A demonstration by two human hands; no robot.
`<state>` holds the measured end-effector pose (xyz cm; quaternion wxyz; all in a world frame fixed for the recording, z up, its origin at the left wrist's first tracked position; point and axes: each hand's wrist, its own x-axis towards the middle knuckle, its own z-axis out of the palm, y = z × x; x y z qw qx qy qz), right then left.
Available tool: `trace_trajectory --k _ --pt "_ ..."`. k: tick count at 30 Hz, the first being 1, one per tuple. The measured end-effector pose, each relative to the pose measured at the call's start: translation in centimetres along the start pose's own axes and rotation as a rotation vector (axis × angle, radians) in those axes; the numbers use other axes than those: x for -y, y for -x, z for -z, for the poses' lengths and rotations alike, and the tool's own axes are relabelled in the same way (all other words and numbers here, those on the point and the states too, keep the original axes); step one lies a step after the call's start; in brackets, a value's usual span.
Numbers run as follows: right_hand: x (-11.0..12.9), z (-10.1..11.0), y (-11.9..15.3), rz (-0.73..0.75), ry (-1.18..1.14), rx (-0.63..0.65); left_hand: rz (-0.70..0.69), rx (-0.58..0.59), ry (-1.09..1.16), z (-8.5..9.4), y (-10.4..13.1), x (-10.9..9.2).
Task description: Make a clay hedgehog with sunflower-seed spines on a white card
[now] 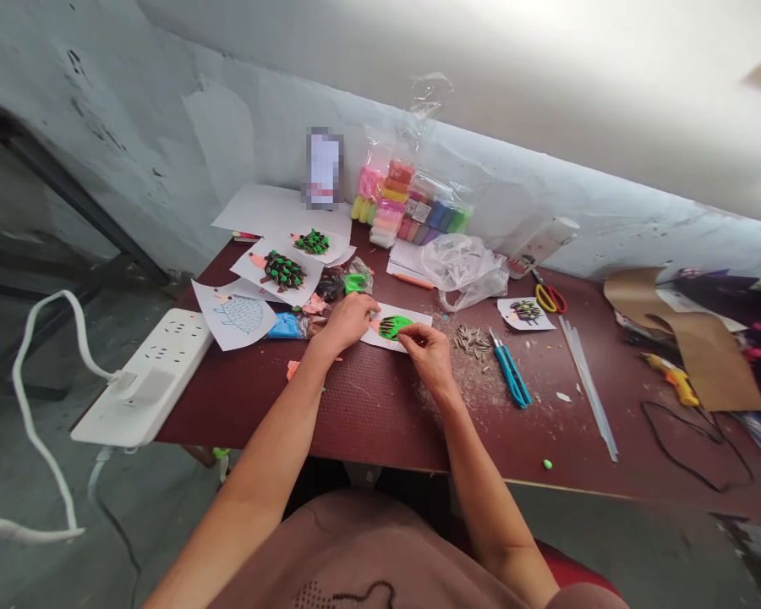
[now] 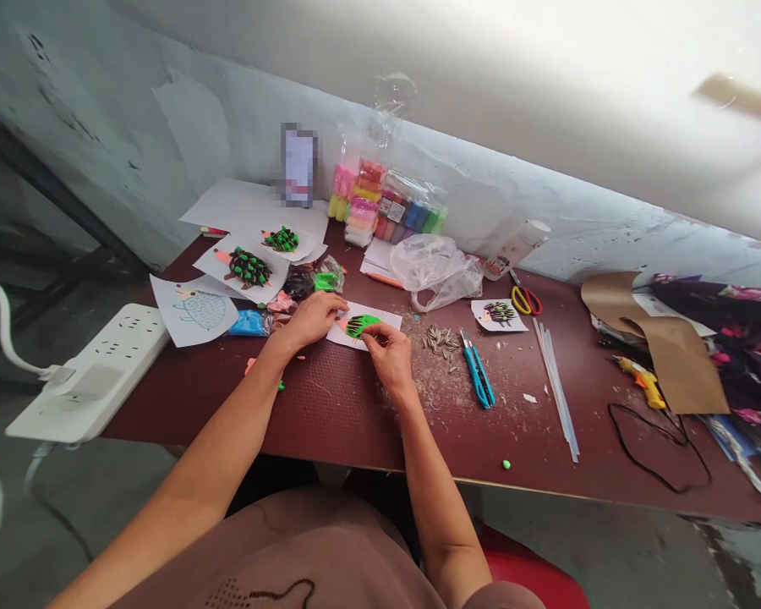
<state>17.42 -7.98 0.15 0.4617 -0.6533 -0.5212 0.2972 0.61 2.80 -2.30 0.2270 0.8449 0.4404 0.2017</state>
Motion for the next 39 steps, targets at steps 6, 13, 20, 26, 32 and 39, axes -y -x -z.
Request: trace_trajectory --k 6,13,20,26,32,39 --pt "-0.3 -0.5 0.2 0.014 0.096 0.006 0.015 0.012 -0.002 0.1 0.0 -0.1" --pt "-0.7 -1.3 0.7 0.086 0.332 0.020 0.003 0.002 -0.004 -0.1 0.0 0.1" --pt "-0.8 -1.5 0.7 0.235 0.484 -0.007 -0.012 0.000 -0.014 -0.1 0.0 0.0" --pt "-1.2 -1.7 0.5 0.223 0.555 0.002 -0.014 -0.006 -0.013 -0.2 -0.1 0.0" --pt "-1.1 -1.8 0.5 0.210 0.621 0.020 -0.018 -0.010 -0.013 -0.4 -0.1 0.2" --pt "0.0 -1.9 0.6 0.167 0.754 0.066 -0.020 -0.001 -0.008 -0.3 0.0 0.1"
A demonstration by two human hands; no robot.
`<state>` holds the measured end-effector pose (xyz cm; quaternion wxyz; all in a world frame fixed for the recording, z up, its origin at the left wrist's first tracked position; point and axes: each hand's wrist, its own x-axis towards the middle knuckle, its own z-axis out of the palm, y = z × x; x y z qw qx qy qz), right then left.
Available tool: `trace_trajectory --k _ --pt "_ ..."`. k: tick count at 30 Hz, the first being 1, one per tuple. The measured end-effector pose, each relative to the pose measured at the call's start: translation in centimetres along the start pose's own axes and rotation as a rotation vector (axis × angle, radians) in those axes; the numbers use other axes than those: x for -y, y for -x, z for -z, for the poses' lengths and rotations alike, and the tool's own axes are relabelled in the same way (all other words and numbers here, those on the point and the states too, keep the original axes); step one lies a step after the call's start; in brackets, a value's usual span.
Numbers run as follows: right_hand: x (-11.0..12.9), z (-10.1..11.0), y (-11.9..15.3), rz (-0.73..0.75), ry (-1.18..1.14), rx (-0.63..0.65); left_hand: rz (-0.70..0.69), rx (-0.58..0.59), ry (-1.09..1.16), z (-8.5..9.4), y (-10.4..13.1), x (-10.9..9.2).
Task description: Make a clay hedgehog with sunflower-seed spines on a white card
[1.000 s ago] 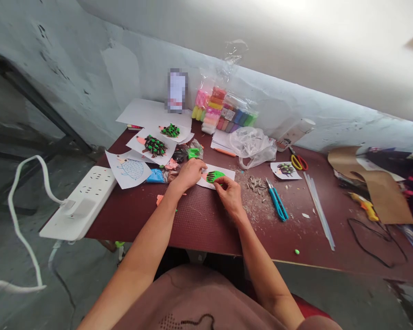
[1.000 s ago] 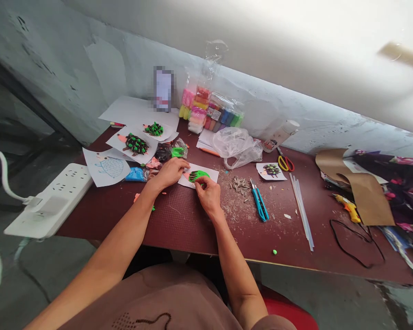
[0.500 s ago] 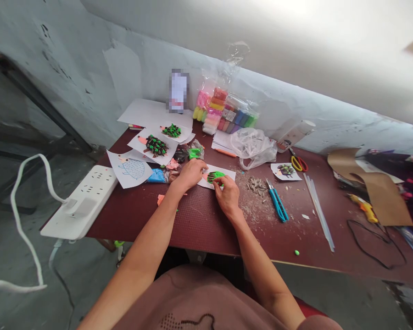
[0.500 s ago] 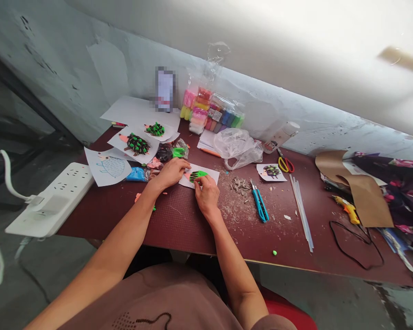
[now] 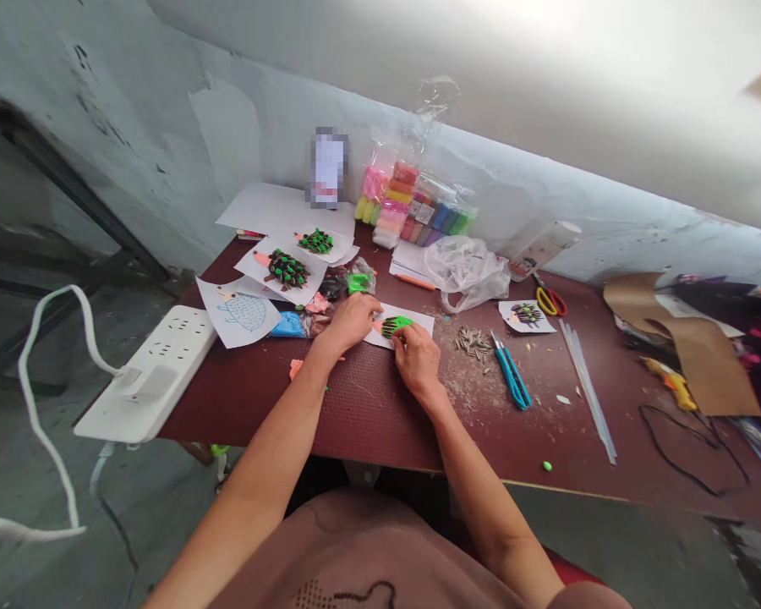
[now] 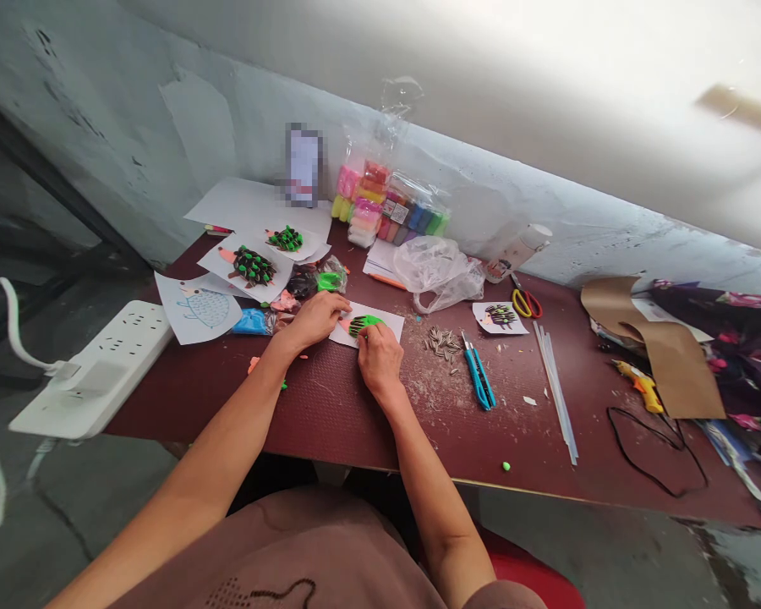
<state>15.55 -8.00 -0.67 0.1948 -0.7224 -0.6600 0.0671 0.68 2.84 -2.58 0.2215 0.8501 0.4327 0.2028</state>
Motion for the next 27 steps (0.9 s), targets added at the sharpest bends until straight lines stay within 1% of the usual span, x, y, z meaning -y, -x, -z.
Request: trace_trajectory --k 7,12,22,25,27 --pt "1.1 0.8 -0.3 -0.041 0.100 0.082 0.004 0.005 0.006 0.0 0.0 0.0" --pt "1.3 0.9 -0.3 -0.047 0.116 0.089 0.007 0.012 -0.008 0.1 0.0 -0.1" --pt "0.0 0.2 0.2 -0.018 -0.006 -0.019 0.003 -0.001 -0.003 0.1 0.1 -0.1" --pt "-0.5 0.6 0.2 -0.033 -0.029 -0.050 0.001 -0.007 0.001 0.1 0.0 -0.1" --pt "-1.2 1.5 0.1 -0.062 -0.027 -0.075 0.001 -0.008 -0.001 0.1 0.0 -0.1"
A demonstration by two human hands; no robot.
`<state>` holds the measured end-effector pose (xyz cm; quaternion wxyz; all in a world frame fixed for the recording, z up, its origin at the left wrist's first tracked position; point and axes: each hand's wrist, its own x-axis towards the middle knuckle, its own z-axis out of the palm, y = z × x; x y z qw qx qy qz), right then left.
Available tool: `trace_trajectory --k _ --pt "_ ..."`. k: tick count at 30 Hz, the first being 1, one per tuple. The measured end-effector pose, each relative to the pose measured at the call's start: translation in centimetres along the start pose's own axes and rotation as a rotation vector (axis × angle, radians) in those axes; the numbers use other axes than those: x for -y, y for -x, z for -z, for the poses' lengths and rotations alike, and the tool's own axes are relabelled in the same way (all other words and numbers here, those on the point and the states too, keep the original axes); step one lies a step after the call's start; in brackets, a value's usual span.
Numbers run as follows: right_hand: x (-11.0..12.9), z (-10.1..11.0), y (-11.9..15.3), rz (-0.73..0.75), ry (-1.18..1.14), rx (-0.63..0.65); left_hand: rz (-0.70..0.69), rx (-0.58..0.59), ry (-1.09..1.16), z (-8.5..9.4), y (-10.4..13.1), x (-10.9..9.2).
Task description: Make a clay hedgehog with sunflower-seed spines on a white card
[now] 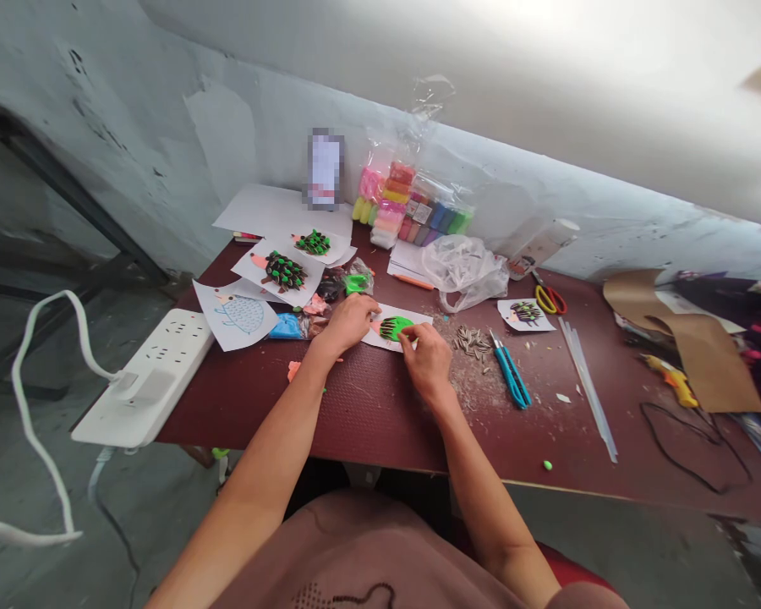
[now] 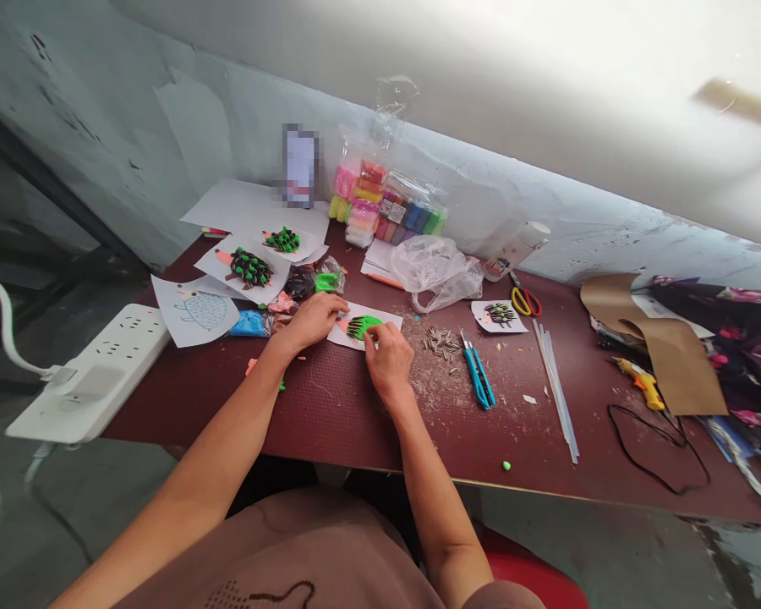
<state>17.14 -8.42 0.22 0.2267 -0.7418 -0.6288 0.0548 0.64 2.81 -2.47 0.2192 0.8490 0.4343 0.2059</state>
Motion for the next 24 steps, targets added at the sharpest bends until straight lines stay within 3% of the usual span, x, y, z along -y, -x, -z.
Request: trace_trajectory --k 7,11,19,24 --pt "-5.3 4.0 -2.0 -0.321 0.226 -0.014 0.003 -0.008 0.005 0.1 0.0 0.0" --pt "-7.9 5.0 -2.7 -0.420 0.286 -0.011 -0.001 -0.007 0.007 0.1 -0.1 0.0" --pt "-8.2 4.7 -3.0 -0.463 0.254 0.048 -0.012 -0.016 0.011 -0.2 -0.2 0.4" --pt "-7.8 5.0 -3.8 -0.457 0.288 0.093 -0.029 0.052 -0.074 0.2 -0.4 0.1"
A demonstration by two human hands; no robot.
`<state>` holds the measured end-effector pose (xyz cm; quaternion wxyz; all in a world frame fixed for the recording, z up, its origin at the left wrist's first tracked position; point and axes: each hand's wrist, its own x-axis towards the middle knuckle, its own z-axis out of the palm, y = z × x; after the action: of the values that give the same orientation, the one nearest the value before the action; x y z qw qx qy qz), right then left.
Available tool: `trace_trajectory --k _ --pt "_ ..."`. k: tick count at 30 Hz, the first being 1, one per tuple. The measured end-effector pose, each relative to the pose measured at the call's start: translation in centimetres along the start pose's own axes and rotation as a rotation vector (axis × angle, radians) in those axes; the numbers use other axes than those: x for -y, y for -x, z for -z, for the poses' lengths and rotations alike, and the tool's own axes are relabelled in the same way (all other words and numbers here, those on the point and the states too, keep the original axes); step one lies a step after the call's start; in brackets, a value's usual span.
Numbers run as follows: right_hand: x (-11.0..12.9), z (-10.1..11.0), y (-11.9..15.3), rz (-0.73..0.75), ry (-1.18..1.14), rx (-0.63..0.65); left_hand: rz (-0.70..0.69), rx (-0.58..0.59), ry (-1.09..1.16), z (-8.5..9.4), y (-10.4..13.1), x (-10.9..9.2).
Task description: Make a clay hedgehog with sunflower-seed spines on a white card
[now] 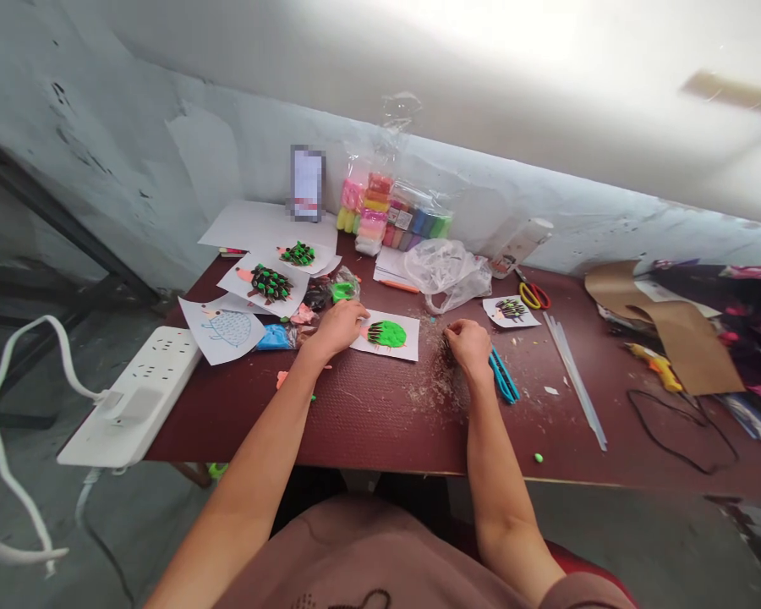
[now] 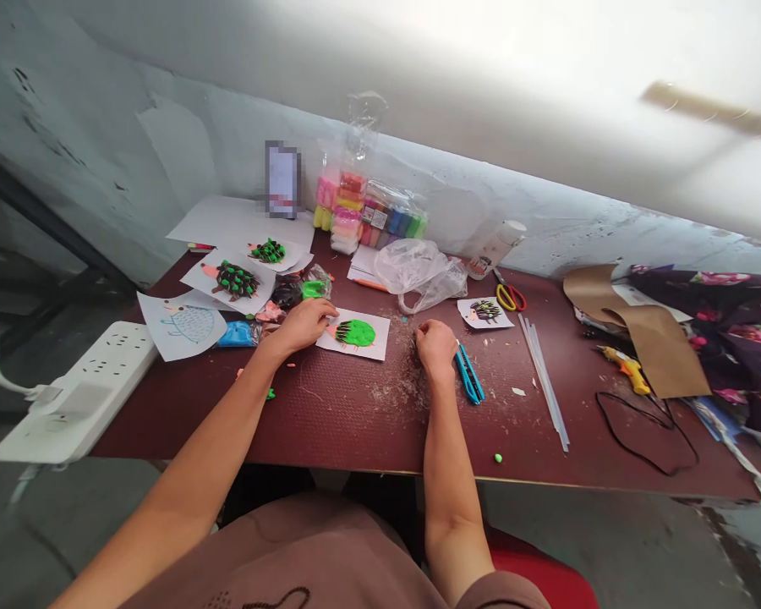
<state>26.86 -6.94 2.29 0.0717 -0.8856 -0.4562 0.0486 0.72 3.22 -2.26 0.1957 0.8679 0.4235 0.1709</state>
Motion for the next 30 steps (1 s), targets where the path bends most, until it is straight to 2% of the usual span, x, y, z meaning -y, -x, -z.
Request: trace_trajectory --k 4,8,10,13,16,19,21,25,30 --pt "0.6 0.6 -0.3 -0.010 0.059 0.077 0.008 0.052 -0.075 0.5 -0.7 -0.7" --pt "0.4 0.9 -0.2 0.018 0.035 0.079 0.033 0.014 -0.085 0.4 -1.6 -1.0" --pt "0.0 1.0 0.0 0.034 -0.022 0.050 0.042 -0.007 -0.093 0.1 -1.8 -0.8" --pt "-0.4 0.9 0.3 0.081 -0.178 -0.058 0.039 -0.021 -0.099 -0.3 -1.9 -0.3" --pt "0.4 0.4 0.8 0.194 -0.407 -0.108 0.022 -0.029 -0.078 -0.6 -1.9 0.2" --pt "2.4 -0.6 1.0 0.320 -0.639 0.020 0.011 -0.030 -0.045 -0.7 -1.8 0.4" --pt "3.9 -1.4 0.9 0.370 -0.711 0.108 0.013 -0.027 -0.028 -0.6 -1.7 0.4" --pt "6.3 -2.2 -0.1 0.450 -0.602 0.162 0.021 -0.020 -0.026 -0.6 -1.5 0.2" --pt "7.3 -2.3 -0.9 0.517 -0.418 0.159 0.017 -0.010 -0.019 -0.4 -1.4 0.0"
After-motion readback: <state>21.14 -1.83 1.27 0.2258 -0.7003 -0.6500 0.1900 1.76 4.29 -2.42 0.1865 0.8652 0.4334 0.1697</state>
